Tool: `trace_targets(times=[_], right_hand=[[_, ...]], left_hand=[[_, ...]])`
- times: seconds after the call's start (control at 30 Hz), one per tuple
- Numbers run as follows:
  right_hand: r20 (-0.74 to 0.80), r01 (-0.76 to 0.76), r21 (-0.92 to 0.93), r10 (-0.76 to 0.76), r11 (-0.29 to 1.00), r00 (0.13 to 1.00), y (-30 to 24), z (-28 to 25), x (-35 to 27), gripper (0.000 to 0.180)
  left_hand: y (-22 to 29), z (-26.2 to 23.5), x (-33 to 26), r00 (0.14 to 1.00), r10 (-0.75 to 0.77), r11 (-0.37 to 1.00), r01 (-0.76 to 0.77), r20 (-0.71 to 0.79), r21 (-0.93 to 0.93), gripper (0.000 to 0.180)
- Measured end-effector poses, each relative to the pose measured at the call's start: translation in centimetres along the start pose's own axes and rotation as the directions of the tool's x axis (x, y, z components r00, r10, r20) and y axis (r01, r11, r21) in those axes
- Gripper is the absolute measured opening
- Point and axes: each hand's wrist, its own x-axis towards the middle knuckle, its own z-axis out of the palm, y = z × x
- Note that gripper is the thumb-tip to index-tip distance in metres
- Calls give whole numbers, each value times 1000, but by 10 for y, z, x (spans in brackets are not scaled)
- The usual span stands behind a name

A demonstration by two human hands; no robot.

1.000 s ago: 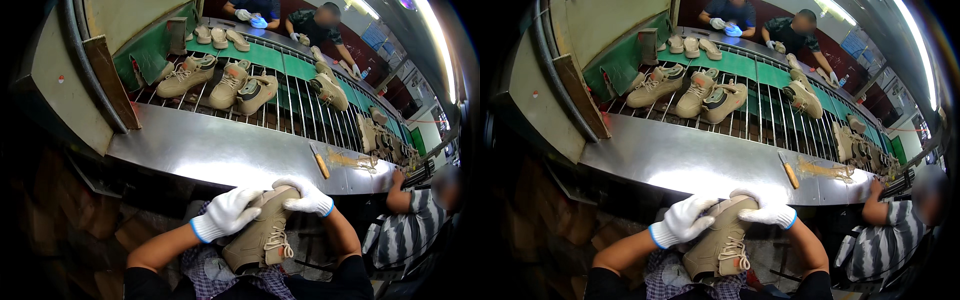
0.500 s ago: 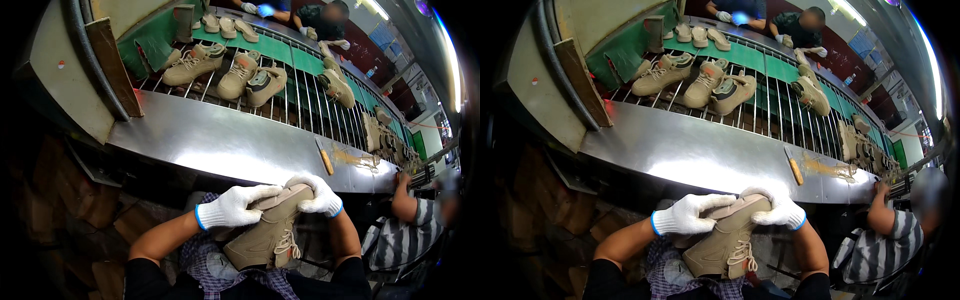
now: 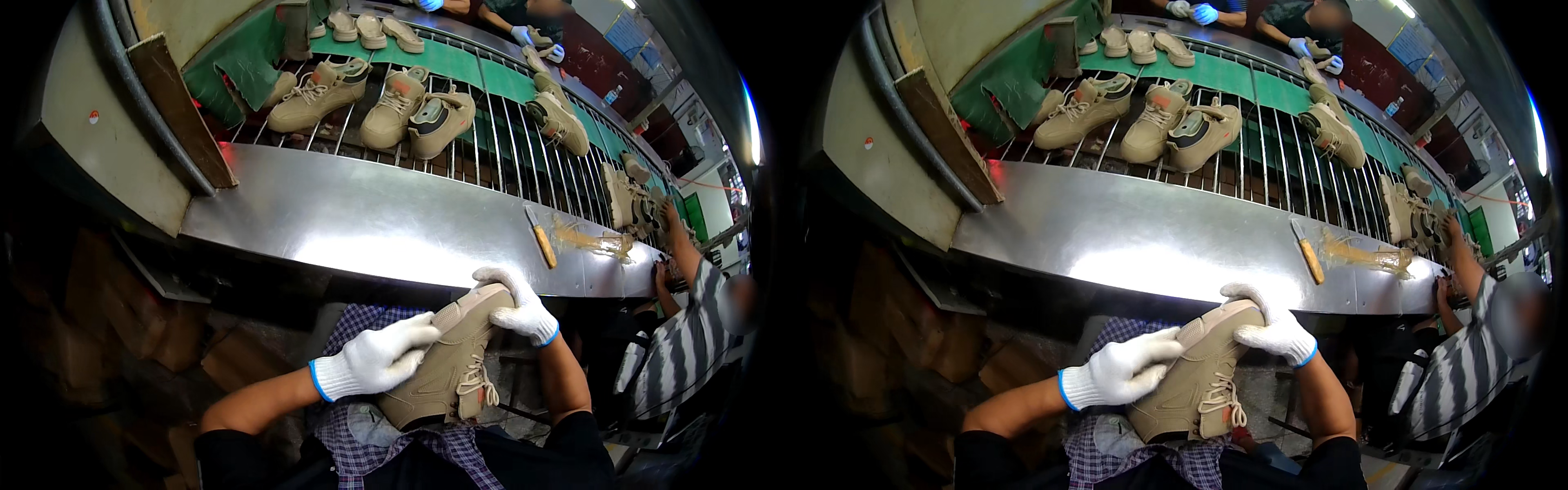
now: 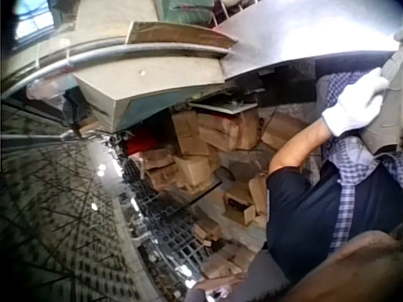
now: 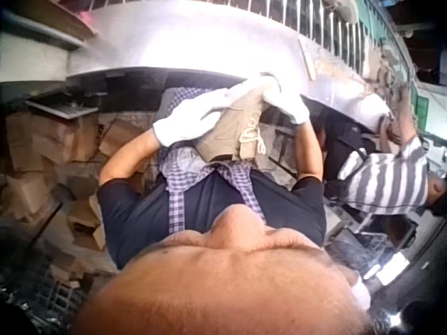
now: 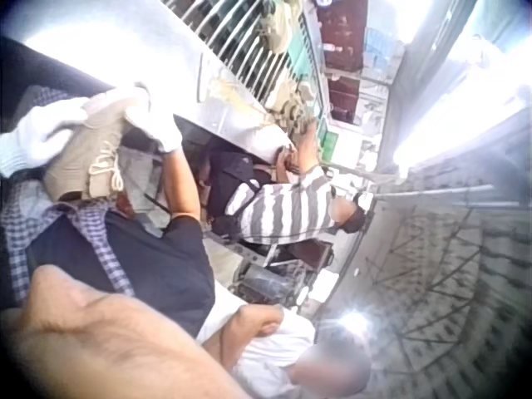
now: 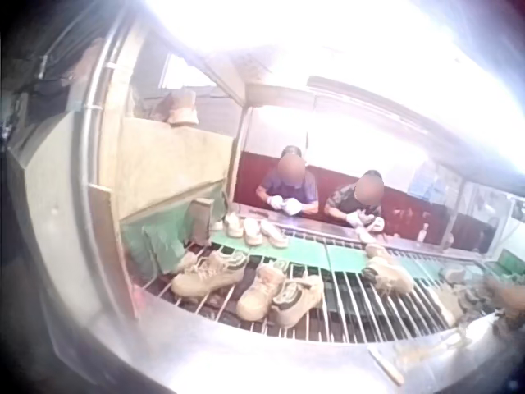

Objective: The person wipes the edges and soles of shoes with a cloth, picks them up from a conveyor belt, and brushes them by hand.

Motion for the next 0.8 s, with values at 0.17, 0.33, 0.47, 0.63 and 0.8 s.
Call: trace_targets(times=[0.17, 0.33, 0.47, 0.63, 0.8], right_hand=[[-150, 226, 48, -216, 973, 965, 0, 22, 13, 101], [-195, 446, -82, -453, 891, 870, -30, 42, 33, 103], [-216, 528, -110, -539, 842, 814, -40, 63, 44, 108], [-292, 541, -193, -574, 818, 765, -55, 90, 42, 111], [-312, 282, 208, -210, 937, 927, -35, 99, 20, 98]], left_hand=[[-6, 7, 21, 955, -290, 942, 274, 58, 195, 45], [13, -32, 78, 956, -240, 897, 153, 167, 414, 45], [35, -63, 120, 918, -245, 946, 156, 311, 286, 43], [64, -94, 156, 759, -375, 896, 150, 533, 417, 49], [11, -117, 108, 765, -388, 840, 523, 514, -145, 42]])
